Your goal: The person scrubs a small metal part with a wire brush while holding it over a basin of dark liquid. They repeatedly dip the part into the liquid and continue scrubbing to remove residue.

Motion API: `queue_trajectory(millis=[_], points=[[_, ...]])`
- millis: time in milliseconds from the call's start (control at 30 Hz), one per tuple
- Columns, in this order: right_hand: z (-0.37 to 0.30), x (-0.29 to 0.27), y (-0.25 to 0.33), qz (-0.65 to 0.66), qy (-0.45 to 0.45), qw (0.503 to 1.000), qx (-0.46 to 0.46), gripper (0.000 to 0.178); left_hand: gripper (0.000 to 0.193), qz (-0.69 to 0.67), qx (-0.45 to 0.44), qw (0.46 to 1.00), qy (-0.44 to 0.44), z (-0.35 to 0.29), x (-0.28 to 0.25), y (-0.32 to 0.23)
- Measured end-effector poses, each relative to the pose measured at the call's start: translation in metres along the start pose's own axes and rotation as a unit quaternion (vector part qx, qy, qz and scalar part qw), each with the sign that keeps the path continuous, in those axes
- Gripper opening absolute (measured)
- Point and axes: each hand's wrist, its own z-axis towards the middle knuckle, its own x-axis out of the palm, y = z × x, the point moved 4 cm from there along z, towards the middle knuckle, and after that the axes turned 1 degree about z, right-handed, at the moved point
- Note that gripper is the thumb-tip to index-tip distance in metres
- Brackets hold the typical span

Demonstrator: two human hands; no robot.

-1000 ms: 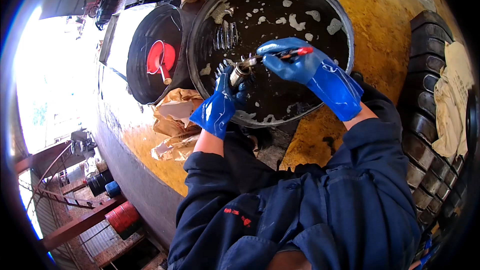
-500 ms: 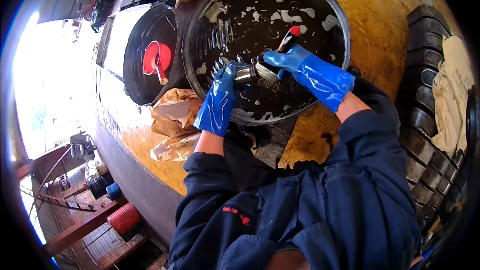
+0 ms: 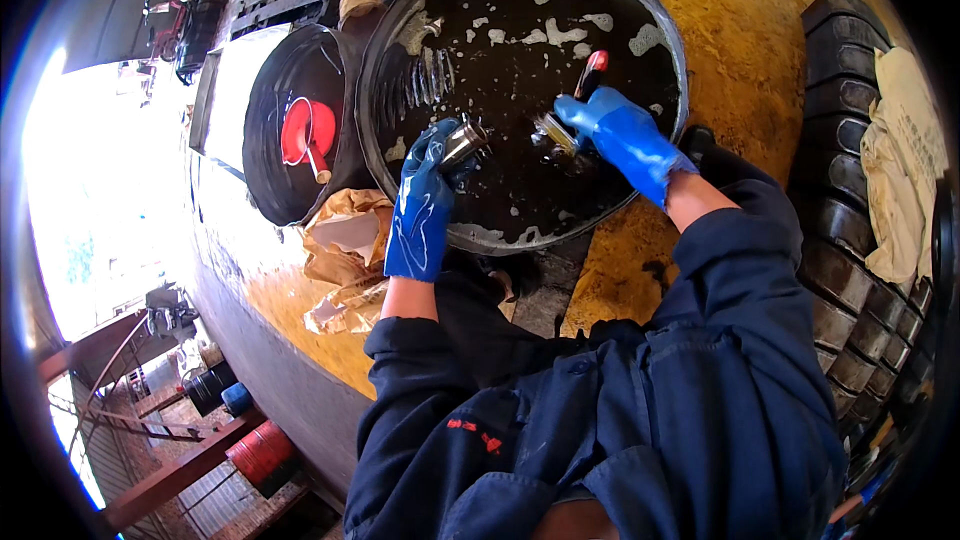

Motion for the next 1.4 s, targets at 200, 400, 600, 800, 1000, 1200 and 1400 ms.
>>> queue_trajectory(millis=[200, 400, 600, 800, 1000, 1200, 1400], points=[[0.024, 0.017, 0.009, 0.441, 0.065, 0.888, 0.111, 0.030, 0.041, -0.090, -0.006, 0.995, 0.050, 0.003, 0.002, 0.003], [0.010, 0.034, 0.024, 0.465, 0.112, 0.870, 0.118, 0.028, 0.040, -0.020, 0.019, 0.994, 0.106, 0.001, 0.011, 0.001], [0.019, 0.035, 0.015, 0.336, 0.147, 0.930, 0.009, 0.035, 0.051, 0.018, 0.010, 0.995, 0.095, -0.003, 0.024, -0.001], [0.005, 0.039, 0.032, 0.150, 0.120, 0.969, -0.157, 0.038, 0.046, -0.053, -0.099, 0.994, -0.009, 0.002, 0.004, 0.017], [-0.015, 0.062, 0.044, 0.087, 0.116, 0.932, -0.333, 0.021, 0.068, -0.203, -0.057, 0.947, -0.242, 0.025, -0.005, 0.040], [-0.048, 0.067, 0.061, -0.110, 0.018, 0.838, -0.534, 0.028, 0.070, -0.194, -0.173, 0.953, -0.156, 0.013, 0.030, 0.018], [-0.057, 0.078, 0.053, -0.236, -0.010, 0.783, -0.576, 0.039, 0.050, -0.166, -0.161, 0.971, -0.065, 0.008, 0.033, 0.023]])
